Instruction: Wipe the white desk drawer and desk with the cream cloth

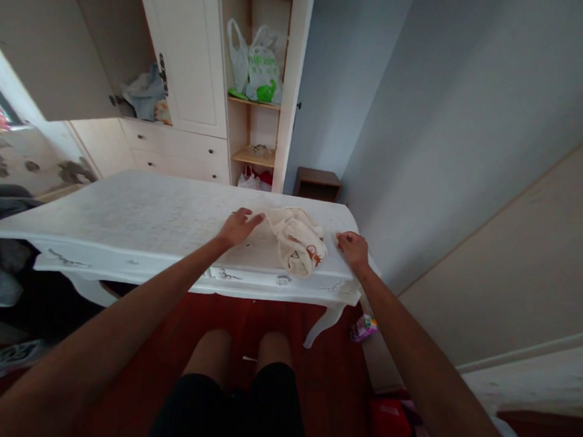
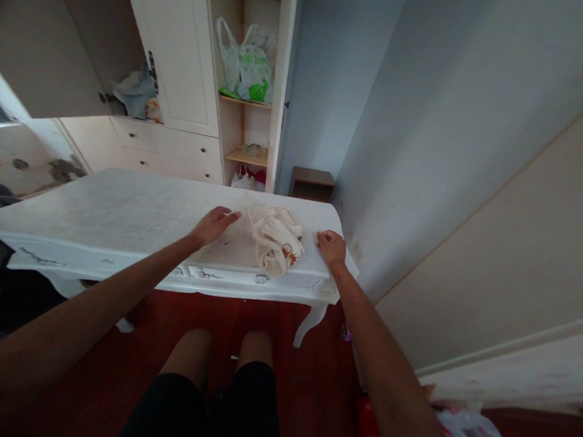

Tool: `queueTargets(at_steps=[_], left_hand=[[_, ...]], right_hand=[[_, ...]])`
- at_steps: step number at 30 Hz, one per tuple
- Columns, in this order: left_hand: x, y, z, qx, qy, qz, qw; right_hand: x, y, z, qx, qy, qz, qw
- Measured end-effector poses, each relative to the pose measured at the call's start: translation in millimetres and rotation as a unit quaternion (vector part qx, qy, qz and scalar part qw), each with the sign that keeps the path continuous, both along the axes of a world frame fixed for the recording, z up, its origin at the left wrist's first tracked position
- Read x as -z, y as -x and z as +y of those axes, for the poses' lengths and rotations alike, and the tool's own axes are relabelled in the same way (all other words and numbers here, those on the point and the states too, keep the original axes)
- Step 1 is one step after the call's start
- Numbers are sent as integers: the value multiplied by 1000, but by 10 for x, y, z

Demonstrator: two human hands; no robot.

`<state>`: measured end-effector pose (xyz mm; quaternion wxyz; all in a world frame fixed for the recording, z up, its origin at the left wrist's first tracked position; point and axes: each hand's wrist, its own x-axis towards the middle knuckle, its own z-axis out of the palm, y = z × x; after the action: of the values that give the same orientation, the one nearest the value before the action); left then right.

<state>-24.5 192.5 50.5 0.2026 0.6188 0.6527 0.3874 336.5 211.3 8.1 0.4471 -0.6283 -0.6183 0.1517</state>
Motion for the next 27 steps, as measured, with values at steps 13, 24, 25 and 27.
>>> queueTargets(at_steps=[13, 24, 25, 27], left_hand=[[-150, -1323, 37, 153, 105, 163, 969], [746, -683, -1729, 23, 26, -36, 999], [871, -556, -1803, -12, 26, -58, 998], [1062, -289, -1861, -103, 22, -106, 989]], right_hand=[[-49, 11, -15, 17, -1, 26, 1000], [3, 5, -8, 15, -1, 32, 999], [4, 4, -10, 16, -1, 36, 999], [-1, 5, -17, 21, -2, 38, 999]])
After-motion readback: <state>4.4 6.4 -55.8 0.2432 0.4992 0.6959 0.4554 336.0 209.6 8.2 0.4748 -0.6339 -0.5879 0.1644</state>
